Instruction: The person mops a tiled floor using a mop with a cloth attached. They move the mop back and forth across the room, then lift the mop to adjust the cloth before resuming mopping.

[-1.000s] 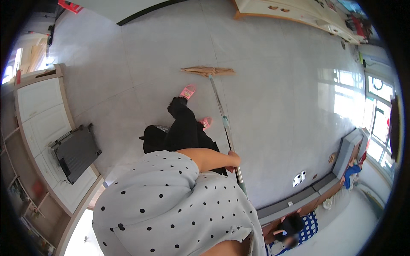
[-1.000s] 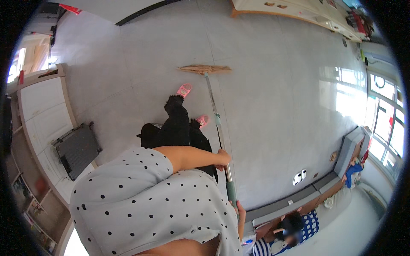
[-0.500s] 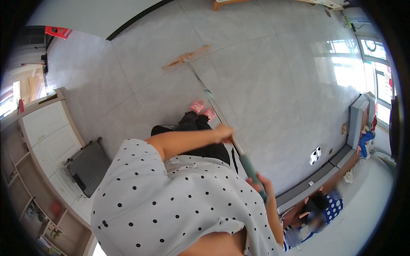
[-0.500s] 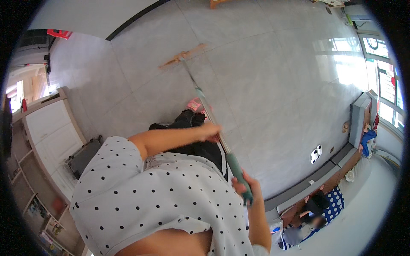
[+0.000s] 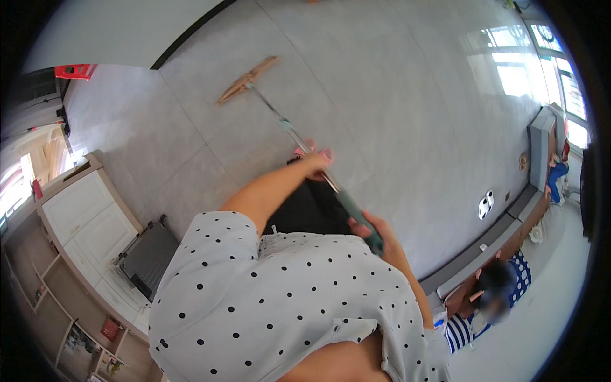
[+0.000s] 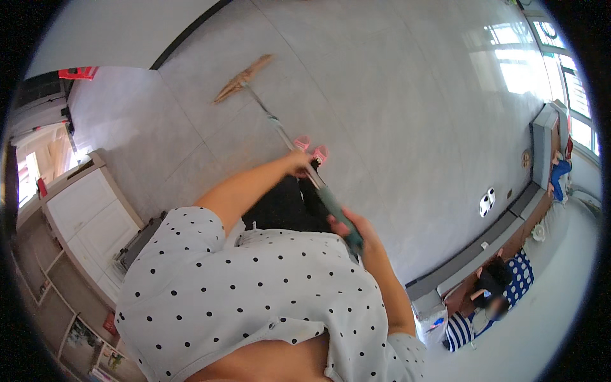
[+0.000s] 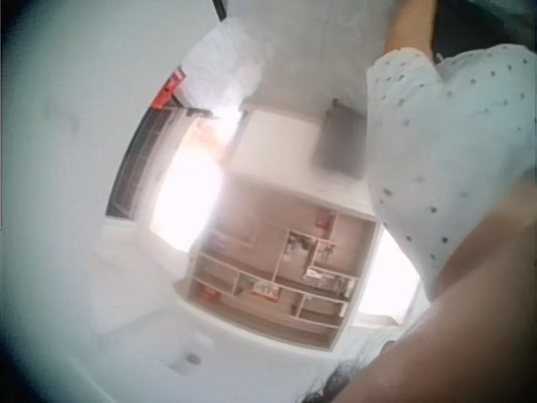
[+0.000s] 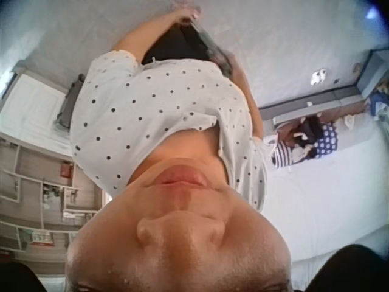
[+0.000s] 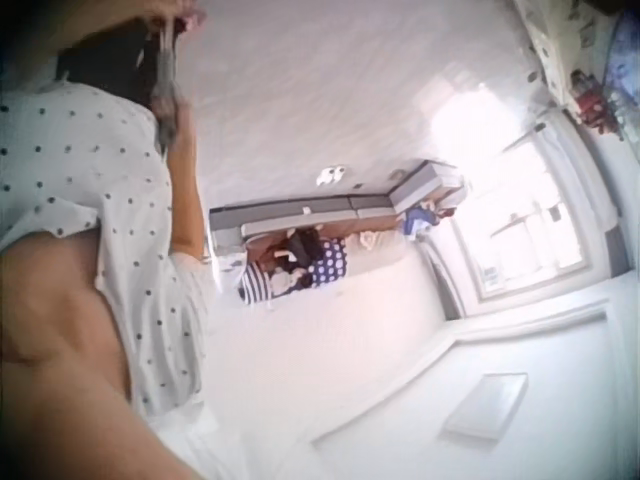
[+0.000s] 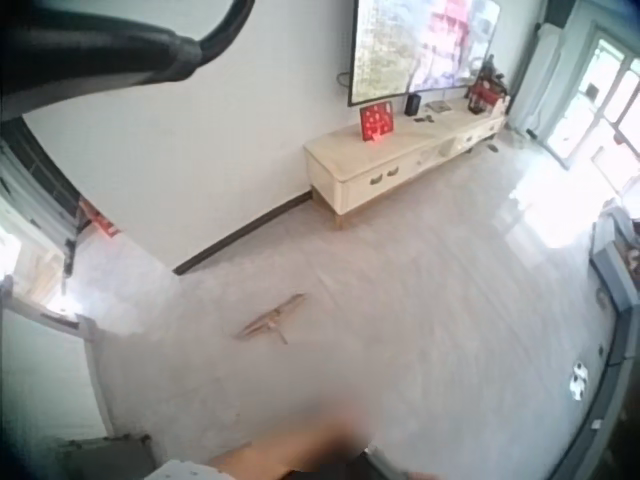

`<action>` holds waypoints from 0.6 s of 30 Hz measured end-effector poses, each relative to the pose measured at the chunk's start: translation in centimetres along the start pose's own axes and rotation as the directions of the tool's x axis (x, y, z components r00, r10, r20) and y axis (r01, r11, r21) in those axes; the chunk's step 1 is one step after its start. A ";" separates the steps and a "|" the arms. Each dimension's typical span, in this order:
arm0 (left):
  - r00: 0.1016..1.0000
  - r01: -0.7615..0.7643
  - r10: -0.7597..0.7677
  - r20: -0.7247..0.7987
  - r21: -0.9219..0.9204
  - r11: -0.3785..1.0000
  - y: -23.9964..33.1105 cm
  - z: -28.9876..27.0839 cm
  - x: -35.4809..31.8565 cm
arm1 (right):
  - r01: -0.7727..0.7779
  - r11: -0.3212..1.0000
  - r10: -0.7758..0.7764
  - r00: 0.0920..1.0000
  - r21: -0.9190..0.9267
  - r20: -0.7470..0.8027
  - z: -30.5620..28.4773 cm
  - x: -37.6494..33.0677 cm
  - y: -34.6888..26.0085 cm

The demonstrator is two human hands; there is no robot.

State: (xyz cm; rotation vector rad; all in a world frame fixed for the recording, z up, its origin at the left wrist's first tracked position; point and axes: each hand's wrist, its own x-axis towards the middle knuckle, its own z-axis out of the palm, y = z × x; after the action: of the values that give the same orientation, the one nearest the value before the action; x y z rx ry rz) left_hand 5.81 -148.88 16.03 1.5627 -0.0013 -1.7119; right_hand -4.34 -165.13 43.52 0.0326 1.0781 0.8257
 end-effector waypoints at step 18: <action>0.981 0.188 -0.115 0.158 -0.606 0.773 9.7 7.6 -12.4 | 0.110 0.982 -0.148 0.953 -0.152 -0.264 1.0 -12.7 3.0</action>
State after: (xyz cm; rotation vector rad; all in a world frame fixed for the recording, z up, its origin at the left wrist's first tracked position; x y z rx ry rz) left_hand 3.68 -152.54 32.97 0.9860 0.5942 -1.6830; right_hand -8.04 -170.40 54.96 -0.2724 1.2677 0.7981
